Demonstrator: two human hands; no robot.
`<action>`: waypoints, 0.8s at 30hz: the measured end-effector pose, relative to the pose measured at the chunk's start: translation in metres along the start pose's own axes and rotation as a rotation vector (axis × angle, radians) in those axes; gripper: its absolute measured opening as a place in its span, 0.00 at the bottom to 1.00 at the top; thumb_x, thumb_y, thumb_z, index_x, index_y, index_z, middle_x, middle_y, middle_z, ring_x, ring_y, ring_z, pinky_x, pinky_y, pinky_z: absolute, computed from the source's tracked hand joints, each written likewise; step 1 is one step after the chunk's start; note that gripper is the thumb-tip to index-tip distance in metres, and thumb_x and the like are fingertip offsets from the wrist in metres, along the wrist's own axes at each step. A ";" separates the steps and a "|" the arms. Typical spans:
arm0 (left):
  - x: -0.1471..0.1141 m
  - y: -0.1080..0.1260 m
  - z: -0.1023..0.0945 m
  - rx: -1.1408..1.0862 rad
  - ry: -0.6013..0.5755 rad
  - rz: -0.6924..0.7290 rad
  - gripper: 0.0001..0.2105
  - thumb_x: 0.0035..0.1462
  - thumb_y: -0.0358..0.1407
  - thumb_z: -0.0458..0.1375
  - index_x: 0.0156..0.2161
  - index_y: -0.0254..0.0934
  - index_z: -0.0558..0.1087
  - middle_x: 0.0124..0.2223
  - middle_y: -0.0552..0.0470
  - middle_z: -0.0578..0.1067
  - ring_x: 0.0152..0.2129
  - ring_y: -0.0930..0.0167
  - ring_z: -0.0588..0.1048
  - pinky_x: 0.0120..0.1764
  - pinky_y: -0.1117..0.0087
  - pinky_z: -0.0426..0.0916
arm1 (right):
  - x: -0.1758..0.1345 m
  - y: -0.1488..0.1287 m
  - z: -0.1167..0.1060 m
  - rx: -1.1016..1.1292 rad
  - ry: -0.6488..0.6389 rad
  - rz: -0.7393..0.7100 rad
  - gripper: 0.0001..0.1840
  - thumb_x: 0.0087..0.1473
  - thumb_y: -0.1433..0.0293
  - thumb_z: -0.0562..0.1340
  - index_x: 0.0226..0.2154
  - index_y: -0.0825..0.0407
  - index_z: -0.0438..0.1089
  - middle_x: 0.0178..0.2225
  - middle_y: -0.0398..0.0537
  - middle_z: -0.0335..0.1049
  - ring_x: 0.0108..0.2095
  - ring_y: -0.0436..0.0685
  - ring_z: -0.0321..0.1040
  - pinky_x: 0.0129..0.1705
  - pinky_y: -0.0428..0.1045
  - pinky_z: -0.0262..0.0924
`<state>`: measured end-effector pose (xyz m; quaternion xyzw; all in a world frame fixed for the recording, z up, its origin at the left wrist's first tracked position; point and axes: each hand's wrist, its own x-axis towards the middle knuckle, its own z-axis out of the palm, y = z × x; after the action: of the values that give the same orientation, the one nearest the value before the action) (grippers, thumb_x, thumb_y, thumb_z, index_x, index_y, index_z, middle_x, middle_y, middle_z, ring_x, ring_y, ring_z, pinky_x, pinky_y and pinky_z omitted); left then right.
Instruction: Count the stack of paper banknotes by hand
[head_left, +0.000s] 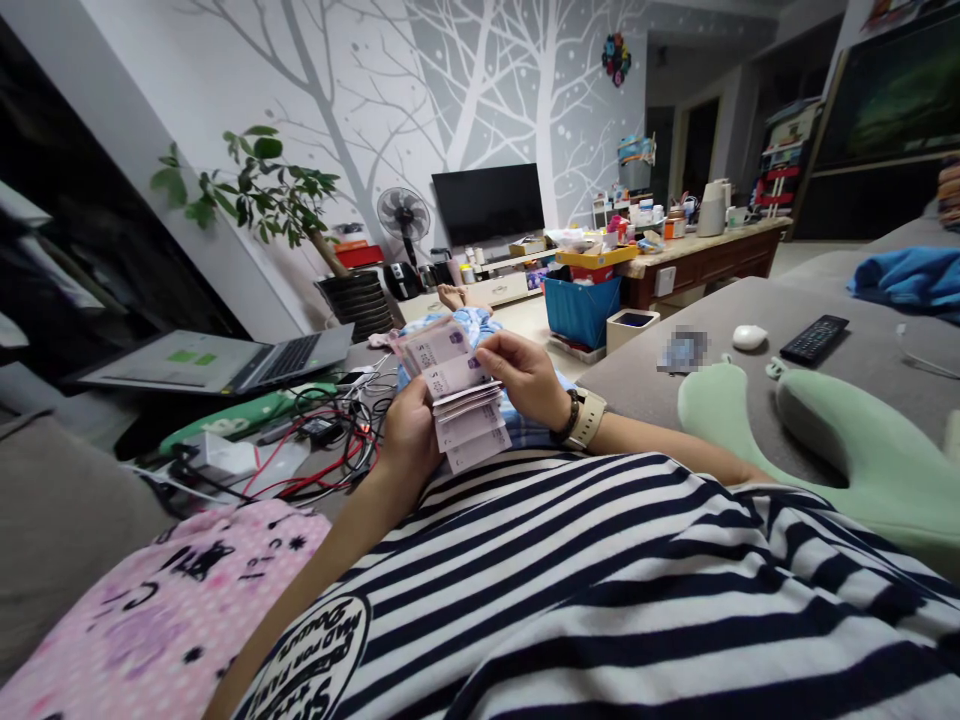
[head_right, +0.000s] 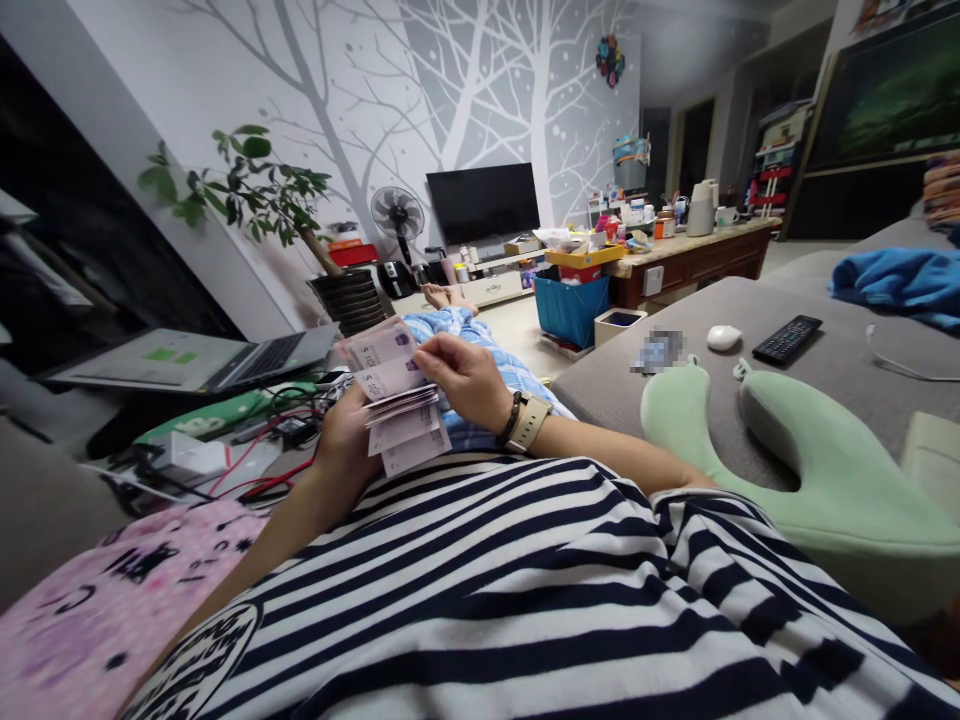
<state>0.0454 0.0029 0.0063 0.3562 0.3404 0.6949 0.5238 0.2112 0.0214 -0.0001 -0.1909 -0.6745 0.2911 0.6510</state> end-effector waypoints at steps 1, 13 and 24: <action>-0.001 0.002 -0.001 -0.010 0.004 0.008 0.13 0.66 0.27 0.67 0.52 0.34 0.91 0.45 0.41 0.95 0.59 0.46 0.95 0.61 0.51 0.93 | 0.000 0.000 0.001 0.003 0.000 -0.005 0.37 0.70 0.31 0.76 0.35 0.44 0.73 0.30 0.39 0.65 0.34 0.56 0.60 0.39 0.54 0.61; -0.002 0.017 -0.017 -0.148 -0.103 -0.074 0.17 0.62 0.34 0.76 0.56 0.36 0.90 0.55 0.39 0.96 0.62 0.42 0.94 0.64 0.45 0.93 | -0.008 -0.019 0.018 0.035 -0.021 -0.002 0.48 0.64 0.17 0.71 0.29 0.44 0.72 0.25 0.41 0.67 0.27 0.54 0.55 0.31 0.53 0.58; -0.012 0.019 -0.012 -0.105 -0.088 -0.054 0.12 0.58 0.29 0.74 0.47 0.37 0.90 0.44 0.42 0.95 0.60 0.41 0.95 0.64 0.46 0.92 | -0.002 -0.012 0.016 -0.081 0.140 0.174 0.45 0.51 0.24 0.83 0.30 0.43 0.69 0.27 0.39 0.70 0.31 0.55 0.62 0.38 0.54 0.61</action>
<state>0.0281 -0.0142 0.0150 0.3490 0.2895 0.6812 0.5748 0.1974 0.0089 0.0060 -0.2949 -0.6195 0.3050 0.6605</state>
